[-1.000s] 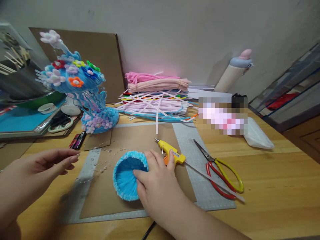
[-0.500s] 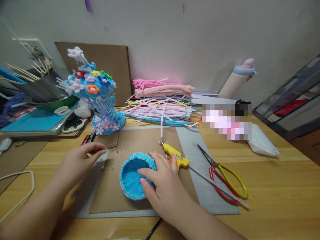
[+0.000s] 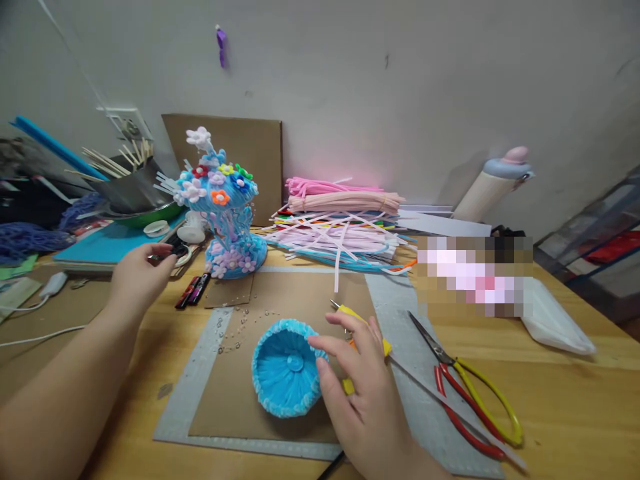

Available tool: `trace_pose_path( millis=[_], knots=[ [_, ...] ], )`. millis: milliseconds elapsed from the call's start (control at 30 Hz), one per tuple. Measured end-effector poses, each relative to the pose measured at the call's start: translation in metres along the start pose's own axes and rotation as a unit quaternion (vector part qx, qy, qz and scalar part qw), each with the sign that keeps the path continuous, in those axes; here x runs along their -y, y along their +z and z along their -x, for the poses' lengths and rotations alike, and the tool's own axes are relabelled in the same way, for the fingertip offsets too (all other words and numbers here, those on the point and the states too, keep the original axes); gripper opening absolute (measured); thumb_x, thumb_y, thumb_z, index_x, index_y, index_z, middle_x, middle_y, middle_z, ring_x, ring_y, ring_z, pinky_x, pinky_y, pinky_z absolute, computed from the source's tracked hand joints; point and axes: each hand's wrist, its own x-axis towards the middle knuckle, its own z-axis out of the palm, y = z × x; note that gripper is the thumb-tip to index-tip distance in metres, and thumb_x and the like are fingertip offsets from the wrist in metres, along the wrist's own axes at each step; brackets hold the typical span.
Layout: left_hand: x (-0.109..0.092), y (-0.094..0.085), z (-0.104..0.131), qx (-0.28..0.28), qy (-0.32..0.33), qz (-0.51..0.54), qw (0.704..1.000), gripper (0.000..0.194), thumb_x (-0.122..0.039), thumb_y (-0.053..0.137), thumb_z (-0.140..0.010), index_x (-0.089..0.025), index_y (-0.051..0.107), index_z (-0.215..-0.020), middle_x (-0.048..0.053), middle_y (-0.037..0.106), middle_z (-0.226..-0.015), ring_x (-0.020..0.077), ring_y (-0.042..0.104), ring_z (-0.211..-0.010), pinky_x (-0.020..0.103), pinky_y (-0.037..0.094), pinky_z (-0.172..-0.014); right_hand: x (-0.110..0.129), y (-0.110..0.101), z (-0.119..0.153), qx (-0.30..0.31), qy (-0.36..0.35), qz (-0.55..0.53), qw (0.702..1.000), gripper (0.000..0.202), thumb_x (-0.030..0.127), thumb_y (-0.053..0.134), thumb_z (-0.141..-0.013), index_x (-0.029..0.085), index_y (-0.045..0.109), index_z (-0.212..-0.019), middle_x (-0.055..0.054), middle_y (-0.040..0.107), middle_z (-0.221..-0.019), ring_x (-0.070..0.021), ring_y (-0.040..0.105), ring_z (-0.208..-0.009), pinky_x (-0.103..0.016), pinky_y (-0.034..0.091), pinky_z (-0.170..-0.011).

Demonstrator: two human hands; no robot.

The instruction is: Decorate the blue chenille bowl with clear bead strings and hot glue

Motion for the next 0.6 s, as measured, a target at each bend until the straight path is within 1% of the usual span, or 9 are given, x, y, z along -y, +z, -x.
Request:
trace_pose_path(
  millis=[33,100,200,267,333,400,467,533,600],
  knots=[
    [0.006,-0.004,-0.010,-0.004,-0.012,-0.003,1.000,0.044,-0.040,0.041,-0.085,-0.009,0.056,-0.113,0.008,0.063,-0.105,0.0217,0.058,-0.088,0.028,0.043,-0.073,0.001,0.000,0.000,-0.012,-0.003,-0.010,1.000,0.025,0.018,0.047,-0.088,0.028,0.058,-0.109,-0.008,0.044,-0.130,-0.0268,0.042,-0.125,-0.053,0.033,-0.103],
    [0.011,-0.006,-0.029,-0.007,-0.023,-0.005,1.000,0.046,-0.038,0.038,-0.087,-0.005,0.053,-0.115,0.009,0.062,-0.110,0.0226,0.056,-0.094,0.029,0.043,-0.077,0.004,-0.001,0.000,-0.034,-0.011,-0.024,0.999,0.025,0.015,0.048,-0.087,0.028,0.057,-0.107,-0.008,0.044,-0.128,-0.0265,0.043,-0.124,-0.054,0.032,-0.104],
    [0.004,0.001,-0.052,-0.019,-0.020,-0.001,1.000,0.047,-0.040,0.039,-0.087,-0.004,0.053,-0.115,0.009,0.059,-0.115,0.0258,0.050,-0.109,0.032,0.039,-0.089,0.007,-0.002,0.000,-0.065,-0.029,-0.022,0.997,0.024,0.012,0.048,-0.086,0.026,0.058,-0.102,-0.008,0.046,-0.124,-0.0264,0.046,-0.120,-0.058,0.027,-0.106],
    [-0.002,0.007,-0.065,-0.046,-0.037,0.003,0.998,0.047,-0.040,0.037,-0.088,-0.004,0.051,-0.116,0.009,0.056,-0.120,0.0300,0.044,-0.117,0.038,0.035,-0.096,0.008,-0.004,-0.001,-0.079,-0.039,-0.013,0.996,0.023,0.011,0.048,-0.085,0.026,0.059,-0.099,-0.007,0.048,-0.121,-0.0262,0.048,-0.118,-0.058,0.025,-0.107],
    [-0.002,0.008,-0.077,-0.086,-0.067,0.013,0.994,0.046,-0.037,0.033,-0.091,-0.004,0.044,-0.122,0.011,0.047,-0.130,0.0346,0.036,-0.124,0.045,0.030,-0.099,0.007,-0.005,-0.001,-0.087,-0.041,-0.006,0.995,0.023,0.011,0.049,-0.084,0.026,0.060,-0.097,-0.007,0.050,-0.119,-0.0259,0.049,-0.117,-0.058,0.024,-0.108],
    [0.005,0.004,-0.087,-0.126,-0.095,0.027,0.987,0.047,-0.033,0.031,-0.093,-0.002,0.032,-0.129,0.016,0.033,-0.140,0.0379,0.027,-0.130,0.048,0.026,-0.101,0.007,-0.005,-0.002,-0.097,-0.039,-0.004,0.995,0.022,0.011,0.050,-0.084,0.027,0.061,-0.095,-0.007,0.052,-0.117,-0.0252,0.051,-0.115,-0.056,0.026,-0.108],
    [0.016,-0.005,-0.095,-0.160,-0.115,0.040,0.980,0.051,-0.031,0.032,-0.094,0.000,0.021,-0.133,0.021,0.020,-0.144,0.0390,0.020,-0.133,0.050,0.022,-0.103,0.008,-0.005,-0.003,-0.115,-0.032,-0.008,0.993,0.021,0.011,0.051,-0.083,0.027,0.063,-0.091,-0.006,0.053,-0.114,-0.0245,0.055,-0.110,-0.054,0.031,-0.107],
    [0.027,-0.015,-0.100,-0.183,-0.127,0.045,0.974,0.053,-0.030,0.033,-0.094,0.001,0.017,-0.134,0.023,0.016,-0.144,0.0383,0.019,-0.134,0.050,0.020,-0.104,0.010,-0.007,-0.002,-0.133,-0.028,-0.013,0.991,0.020,0.013,0.051,-0.083,0.027,0.064,-0.087,-0.006,0.056,-0.111,-0.0244,0.058,-0.105,-0.052,0.036,-0.105],
    [0.035,-0.025,-0.104,-0.195,-0.132,0.043,0.971,0.054,-0.031,0.034,-0.094,0.000,0.016,-0.134,0.021,0.016,-0.144,0.0377,0.021,-0.133,0.049,0.020,-0.105,0.012,-0.010,-0.001,-0.138,-0.030,-0.014,0.990,0.018,0.015,0.052,-0.083,0.027,0.065,-0.084,-0.006,0.058,-0.108,-0.0255,0.060,-0.103,-0.050,0.041,-0.101]
  ],
)
